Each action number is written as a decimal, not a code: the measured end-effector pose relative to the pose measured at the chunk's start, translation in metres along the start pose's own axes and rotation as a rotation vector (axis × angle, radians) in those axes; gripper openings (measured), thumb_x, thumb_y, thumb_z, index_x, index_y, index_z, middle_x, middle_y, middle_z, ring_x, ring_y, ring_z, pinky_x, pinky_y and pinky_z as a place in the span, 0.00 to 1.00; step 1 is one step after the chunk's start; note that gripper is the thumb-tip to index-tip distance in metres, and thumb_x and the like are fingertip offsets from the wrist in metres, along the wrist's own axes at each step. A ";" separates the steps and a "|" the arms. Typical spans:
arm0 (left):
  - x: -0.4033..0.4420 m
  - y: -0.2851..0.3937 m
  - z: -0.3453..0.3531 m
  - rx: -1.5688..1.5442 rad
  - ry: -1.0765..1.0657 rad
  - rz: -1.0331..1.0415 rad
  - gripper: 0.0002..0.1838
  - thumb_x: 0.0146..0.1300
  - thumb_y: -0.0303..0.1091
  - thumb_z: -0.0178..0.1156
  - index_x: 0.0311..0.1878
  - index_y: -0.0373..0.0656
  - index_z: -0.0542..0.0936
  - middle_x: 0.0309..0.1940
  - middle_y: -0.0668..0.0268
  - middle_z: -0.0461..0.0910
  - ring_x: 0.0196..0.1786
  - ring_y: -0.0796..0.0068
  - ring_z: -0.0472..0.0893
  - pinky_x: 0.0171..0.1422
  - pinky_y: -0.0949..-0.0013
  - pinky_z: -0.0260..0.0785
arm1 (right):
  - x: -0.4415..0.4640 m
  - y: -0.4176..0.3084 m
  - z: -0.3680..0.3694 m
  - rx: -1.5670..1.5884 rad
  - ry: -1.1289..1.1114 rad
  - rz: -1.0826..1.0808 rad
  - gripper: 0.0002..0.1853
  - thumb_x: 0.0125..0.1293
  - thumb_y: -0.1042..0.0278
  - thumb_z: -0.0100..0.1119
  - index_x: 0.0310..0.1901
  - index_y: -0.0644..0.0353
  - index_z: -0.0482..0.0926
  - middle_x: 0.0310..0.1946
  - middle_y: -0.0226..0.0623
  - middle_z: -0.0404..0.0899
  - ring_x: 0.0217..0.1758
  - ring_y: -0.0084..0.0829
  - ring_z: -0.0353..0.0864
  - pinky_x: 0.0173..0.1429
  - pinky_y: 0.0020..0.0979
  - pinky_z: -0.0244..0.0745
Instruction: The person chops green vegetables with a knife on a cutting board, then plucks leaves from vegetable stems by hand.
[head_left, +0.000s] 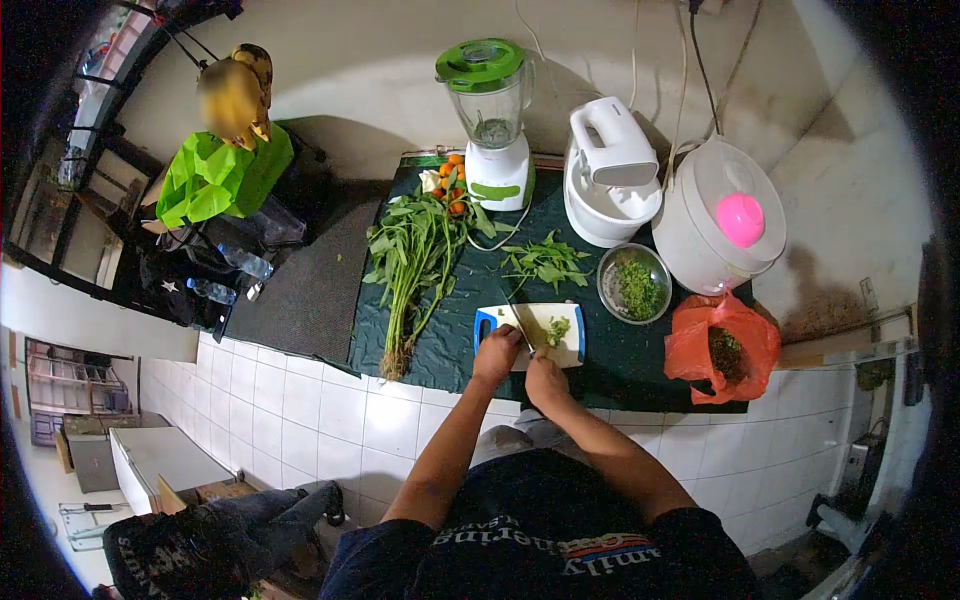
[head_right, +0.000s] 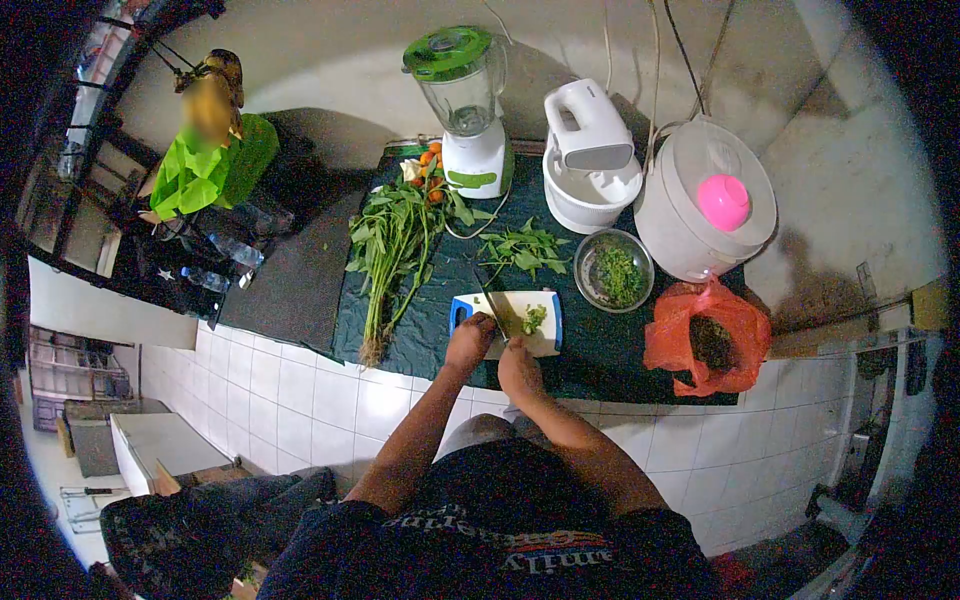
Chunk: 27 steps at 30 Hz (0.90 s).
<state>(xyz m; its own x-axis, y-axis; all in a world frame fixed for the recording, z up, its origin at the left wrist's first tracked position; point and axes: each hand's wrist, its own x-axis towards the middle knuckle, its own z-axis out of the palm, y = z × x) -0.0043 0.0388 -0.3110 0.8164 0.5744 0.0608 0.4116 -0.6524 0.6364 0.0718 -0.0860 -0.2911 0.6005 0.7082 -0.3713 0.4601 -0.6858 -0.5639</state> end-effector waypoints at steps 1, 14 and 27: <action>0.000 0.000 -0.001 -0.021 -0.007 -0.013 0.08 0.61 0.31 0.59 0.41 0.42 0.83 0.43 0.54 0.82 0.44 0.49 0.83 0.48 0.53 0.77 | 0.003 -0.001 -0.001 0.001 0.002 0.000 0.16 0.70 0.70 0.39 0.52 0.74 0.69 0.35 0.64 0.81 0.39 0.61 0.84 0.45 0.56 0.79; -0.006 -0.005 0.004 -0.054 0.012 -0.017 0.09 0.60 0.28 0.60 0.43 0.43 0.83 0.42 0.55 0.81 0.45 0.48 0.82 0.50 0.53 0.76 | -0.002 0.008 0.000 -0.015 -0.049 -0.013 0.17 0.72 0.68 0.37 0.52 0.74 0.70 0.40 0.66 0.81 0.44 0.62 0.83 0.49 0.56 0.78; -0.007 -0.004 0.005 -0.014 0.042 -0.002 0.12 0.58 0.26 0.59 0.45 0.44 0.84 0.42 0.57 0.82 0.45 0.51 0.82 0.49 0.54 0.77 | -0.015 -0.008 -0.020 -0.073 -0.100 0.000 0.22 0.66 0.74 0.46 0.58 0.80 0.64 0.38 0.64 0.82 0.45 0.58 0.84 0.49 0.49 0.81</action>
<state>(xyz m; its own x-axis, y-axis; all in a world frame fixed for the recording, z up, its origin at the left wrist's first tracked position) -0.0102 0.0349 -0.3179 0.7979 0.5959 0.0914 0.4073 -0.6446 0.6470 0.0720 -0.0946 -0.2664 0.5336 0.7191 -0.4453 0.5088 -0.6935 -0.5102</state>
